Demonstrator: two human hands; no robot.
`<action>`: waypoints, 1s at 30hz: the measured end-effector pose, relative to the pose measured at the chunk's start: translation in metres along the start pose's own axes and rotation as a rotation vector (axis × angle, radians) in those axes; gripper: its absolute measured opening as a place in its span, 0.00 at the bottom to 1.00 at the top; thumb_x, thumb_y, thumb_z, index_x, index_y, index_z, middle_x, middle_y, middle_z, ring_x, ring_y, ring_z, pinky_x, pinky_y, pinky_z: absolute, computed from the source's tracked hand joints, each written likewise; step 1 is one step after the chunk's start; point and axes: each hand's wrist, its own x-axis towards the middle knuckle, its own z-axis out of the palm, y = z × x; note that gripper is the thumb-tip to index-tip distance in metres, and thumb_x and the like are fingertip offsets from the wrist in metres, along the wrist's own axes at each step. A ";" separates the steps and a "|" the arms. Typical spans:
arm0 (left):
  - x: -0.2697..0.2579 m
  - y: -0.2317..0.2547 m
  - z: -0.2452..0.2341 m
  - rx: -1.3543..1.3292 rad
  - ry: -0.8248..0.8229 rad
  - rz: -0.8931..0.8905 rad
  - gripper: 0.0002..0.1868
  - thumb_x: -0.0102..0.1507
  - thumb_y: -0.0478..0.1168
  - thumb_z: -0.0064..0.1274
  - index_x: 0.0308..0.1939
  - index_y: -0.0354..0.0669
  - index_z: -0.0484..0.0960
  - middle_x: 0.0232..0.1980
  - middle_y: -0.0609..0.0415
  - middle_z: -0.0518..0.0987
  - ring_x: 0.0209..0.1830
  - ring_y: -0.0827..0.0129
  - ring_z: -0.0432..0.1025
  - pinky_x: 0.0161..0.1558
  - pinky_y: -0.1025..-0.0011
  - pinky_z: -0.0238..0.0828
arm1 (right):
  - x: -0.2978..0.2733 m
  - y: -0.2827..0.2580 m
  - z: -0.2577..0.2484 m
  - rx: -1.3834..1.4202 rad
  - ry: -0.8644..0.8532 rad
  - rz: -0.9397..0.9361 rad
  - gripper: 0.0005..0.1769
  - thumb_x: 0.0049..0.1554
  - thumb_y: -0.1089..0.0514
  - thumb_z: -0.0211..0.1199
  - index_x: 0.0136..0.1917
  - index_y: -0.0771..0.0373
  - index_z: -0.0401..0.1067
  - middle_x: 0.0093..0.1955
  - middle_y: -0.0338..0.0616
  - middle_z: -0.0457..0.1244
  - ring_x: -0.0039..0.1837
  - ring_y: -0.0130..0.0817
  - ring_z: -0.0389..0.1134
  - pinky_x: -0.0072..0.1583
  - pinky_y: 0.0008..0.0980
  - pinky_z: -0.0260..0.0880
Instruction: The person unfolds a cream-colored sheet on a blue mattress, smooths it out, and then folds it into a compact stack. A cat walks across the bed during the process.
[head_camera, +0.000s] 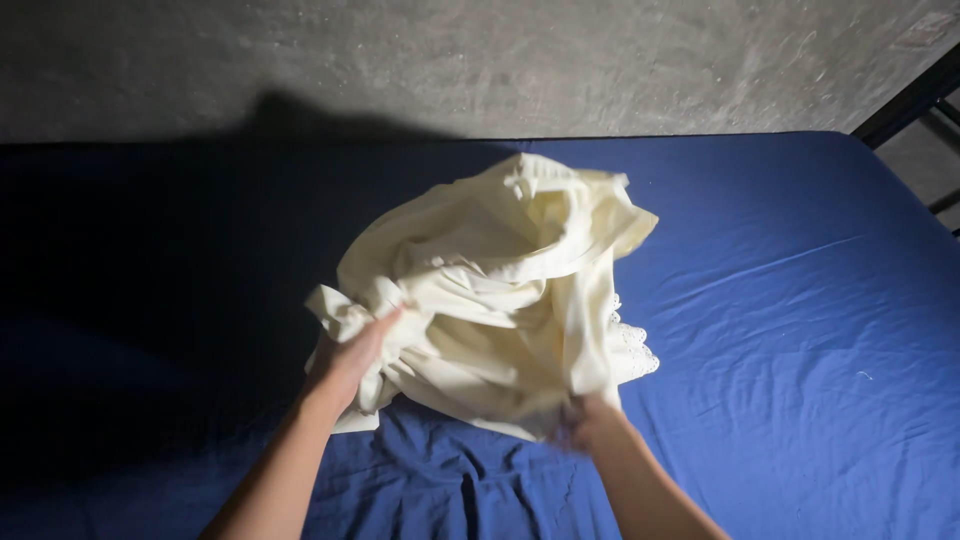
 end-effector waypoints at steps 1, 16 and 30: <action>0.007 -0.002 -0.001 0.000 0.001 -0.003 0.42 0.63 0.66 0.43 0.78 0.55 0.59 0.83 0.53 0.53 0.84 0.63 0.45 0.79 0.56 0.36 | 0.003 0.018 -0.016 -0.105 0.107 0.032 0.22 0.49 0.58 0.66 0.56 0.69 0.75 0.57 0.55 0.64 0.57 0.50 0.68 0.57 0.51 0.73; 0.068 -0.163 0.113 0.532 -0.350 0.122 0.29 0.57 0.54 0.62 0.60 0.48 0.83 0.61 0.46 0.81 0.58 0.55 0.76 0.58 0.61 0.72 | -0.123 -0.112 0.015 0.464 -0.599 -0.049 0.43 0.53 0.27 0.52 0.71 0.56 0.64 0.61 0.50 0.65 0.58 0.48 0.69 0.55 0.56 0.72; -0.080 -0.112 0.033 0.869 -0.260 0.054 0.33 0.54 0.48 0.64 0.64 0.52 0.76 0.65 0.51 0.77 0.61 0.59 0.73 0.61 0.61 0.70 | -0.150 -0.106 0.012 0.643 -0.243 0.207 0.31 0.52 0.46 0.65 0.67 0.56 0.68 0.63 0.46 0.66 0.64 0.47 0.66 0.68 0.56 0.62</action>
